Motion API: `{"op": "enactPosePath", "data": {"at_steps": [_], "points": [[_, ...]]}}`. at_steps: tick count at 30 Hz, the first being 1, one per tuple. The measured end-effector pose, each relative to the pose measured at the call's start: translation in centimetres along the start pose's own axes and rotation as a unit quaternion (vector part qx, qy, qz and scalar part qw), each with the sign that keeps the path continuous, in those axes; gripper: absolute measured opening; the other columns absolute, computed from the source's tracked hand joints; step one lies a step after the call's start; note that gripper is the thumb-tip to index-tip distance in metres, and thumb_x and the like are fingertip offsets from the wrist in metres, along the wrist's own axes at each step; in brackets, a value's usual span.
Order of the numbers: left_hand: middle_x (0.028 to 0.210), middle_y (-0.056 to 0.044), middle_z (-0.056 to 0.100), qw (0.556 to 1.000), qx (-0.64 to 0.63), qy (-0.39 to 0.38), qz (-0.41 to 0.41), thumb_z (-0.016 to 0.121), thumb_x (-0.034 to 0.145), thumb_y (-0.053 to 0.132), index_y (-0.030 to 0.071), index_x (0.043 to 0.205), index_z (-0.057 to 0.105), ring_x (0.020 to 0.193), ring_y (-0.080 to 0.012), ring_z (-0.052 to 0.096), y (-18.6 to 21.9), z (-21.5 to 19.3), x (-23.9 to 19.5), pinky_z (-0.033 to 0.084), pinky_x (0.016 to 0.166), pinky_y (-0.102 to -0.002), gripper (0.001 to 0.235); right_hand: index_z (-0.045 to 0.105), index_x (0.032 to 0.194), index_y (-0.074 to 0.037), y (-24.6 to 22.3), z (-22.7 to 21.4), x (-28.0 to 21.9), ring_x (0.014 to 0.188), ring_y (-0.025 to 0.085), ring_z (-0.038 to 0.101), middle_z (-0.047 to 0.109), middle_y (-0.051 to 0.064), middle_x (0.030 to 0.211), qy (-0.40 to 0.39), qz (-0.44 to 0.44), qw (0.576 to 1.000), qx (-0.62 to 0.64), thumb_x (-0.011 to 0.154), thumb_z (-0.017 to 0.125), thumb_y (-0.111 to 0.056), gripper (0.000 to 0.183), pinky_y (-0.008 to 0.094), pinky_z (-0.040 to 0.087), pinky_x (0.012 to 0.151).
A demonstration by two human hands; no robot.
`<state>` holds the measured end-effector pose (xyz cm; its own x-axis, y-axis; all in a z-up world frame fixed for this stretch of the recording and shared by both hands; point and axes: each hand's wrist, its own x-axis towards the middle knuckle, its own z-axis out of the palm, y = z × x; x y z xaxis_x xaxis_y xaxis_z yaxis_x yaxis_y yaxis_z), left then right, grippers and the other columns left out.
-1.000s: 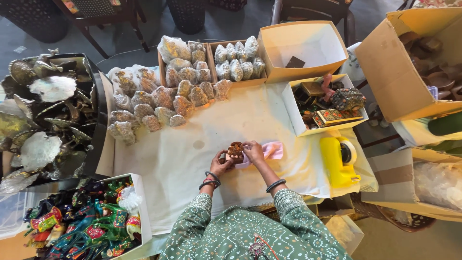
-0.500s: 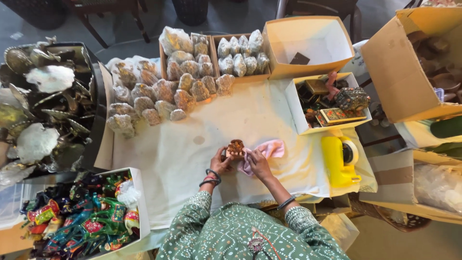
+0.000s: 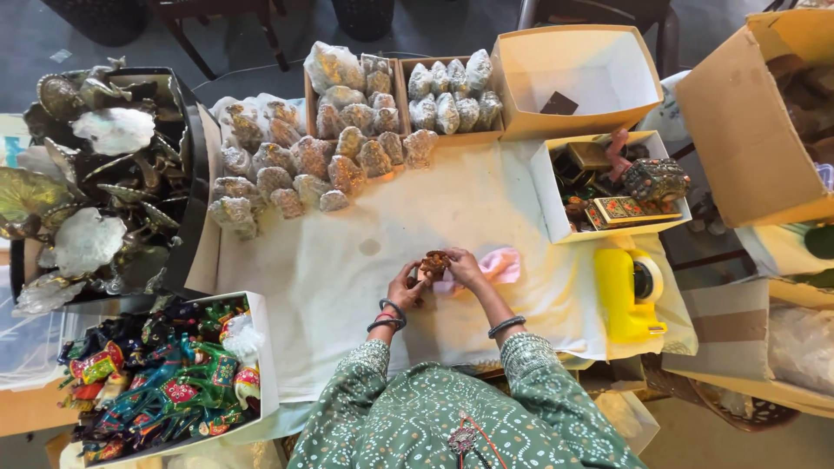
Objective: The recorder is cleaning and then wrapping small statues in bubble wrap at a warehouse or fulfillment center.
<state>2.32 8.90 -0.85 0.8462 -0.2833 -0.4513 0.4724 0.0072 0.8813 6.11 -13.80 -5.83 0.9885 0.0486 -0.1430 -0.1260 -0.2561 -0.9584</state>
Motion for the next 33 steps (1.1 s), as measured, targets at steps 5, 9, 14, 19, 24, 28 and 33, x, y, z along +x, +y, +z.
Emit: {"op": "enactPosePath", "data": {"at_steps": [5, 9, 14, 19, 24, 28, 33], "points": [[0.070, -0.003, 0.065, 0.999, 0.035, 0.002, 0.016, 0.078, 0.089, 0.015, 0.021, 0.141, 0.056, 0.050, -0.0123, 0.063, -0.3, 0.1, 0.0, 0.055, 0.043, -0.032, 0.057, 0.073, 0.118, -0.010, -6.2, -1.2, -4.3, 0.097, 0.027, 0.071, 0.068, 0.012, 0.111, -0.020, 0.053, 0.980, -0.192, 0.098, 0.063, -0.022, 0.026, 0.039, 0.059, 0.083], [0.070, -0.003, 0.066, 0.999, 0.036, 0.007, 0.005, 0.078, 0.089, 0.017, 0.019, 0.142, 0.057, 0.049, -0.0130, 0.064, 0.6, 0.3, -0.4, 0.054, 0.043, -0.032, 0.057, 0.068, 0.127, -0.012, -6.2, -1.0, -7.4, 0.107, 0.033, 0.066, 0.065, 0.014, 0.117, 0.058, -0.073, 0.964, -0.249, 0.099, 0.061, -0.022, 0.031, 0.042, 0.054, 0.091], [0.071, -0.002, 0.065, 1.000, 0.026, 0.005, 0.000, 0.079, 0.088, 0.019, 0.019, 0.143, 0.055, 0.050, -0.0125, 0.064, 0.9, 0.3, -0.5, 0.055, 0.044, -0.031, 0.060, 0.065, 0.132, -0.010, -10.1, 0.5, -12.9, 0.108, 0.038, 0.064, 0.062, 0.018, 0.122, 0.120, -0.113, 0.928, -0.335, 0.096, 0.061, -0.020, 0.037, 0.045, 0.052, 0.093], [0.073, -0.001, 0.066, 1.000, 0.009, 0.004, 0.002, 0.080, 0.089, 0.021, 0.019, 0.143, 0.054, 0.051, -0.0118, 0.064, 0.1, 0.3, -0.4, 0.057, 0.045, -0.031, 0.061, 0.067, 0.125, -0.009, -11.3, -0.2, -15.5, 0.108, 0.037, 0.065, 0.062, 0.018, 0.125, 0.063, -0.112, 0.927, -0.353, 0.091, 0.066, -0.018, 0.035, 0.044, 0.053, 0.092], [0.080, -0.006, 0.069, 1.000, 0.002, 0.007, -0.022, 0.079, 0.088, 0.016, 0.019, 0.143, 0.055, 0.056, -0.0162, 0.064, 0.6, 0.4, -0.5, 0.055, 0.048, -0.033, 0.059, 0.071, 0.123, -0.016, -18.2, 0.9, -13.0, 0.104, 0.029, 0.068, 0.067, 0.010, 0.114, 0.010, -0.084, 0.952, -0.296, 0.092, 0.068, -0.016, 0.031, 0.041, 0.056, 0.090], [0.104, -0.003, 0.077, 0.994, -0.008, -0.007, 0.113, 0.073, 0.077, -0.005, 0.015, 0.140, 0.059, 0.089, -0.0119, 0.074, -4.7, -0.6, 2.8, 0.064, 0.075, -0.029, 0.068, 0.070, 0.127, -0.016, -17.9, 5.0, -11.0, 0.108, 0.030, 0.066, 0.067, 0.009, 0.122, 0.008, -0.171, 0.921, -0.351, 0.088, 0.065, -0.009, 0.040, 0.042, 0.055, 0.089], [0.102, -0.004, 0.076, 0.994, 0.035, -0.001, 0.101, 0.075, 0.082, -0.002, 0.015, 0.139, 0.061, 0.086, -0.0115, 0.072, -3.1, -0.5, 2.0, 0.063, 0.071, -0.029, 0.061, 0.067, 0.132, -0.018, -17.2, 4.5, -11.1, 0.116, 0.029, 0.065, 0.065, 0.004, 0.135, 0.021, -0.242, 0.891, -0.383, 0.093, 0.064, -0.015, 0.039, 0.042, 0.054, 0.096]]}}
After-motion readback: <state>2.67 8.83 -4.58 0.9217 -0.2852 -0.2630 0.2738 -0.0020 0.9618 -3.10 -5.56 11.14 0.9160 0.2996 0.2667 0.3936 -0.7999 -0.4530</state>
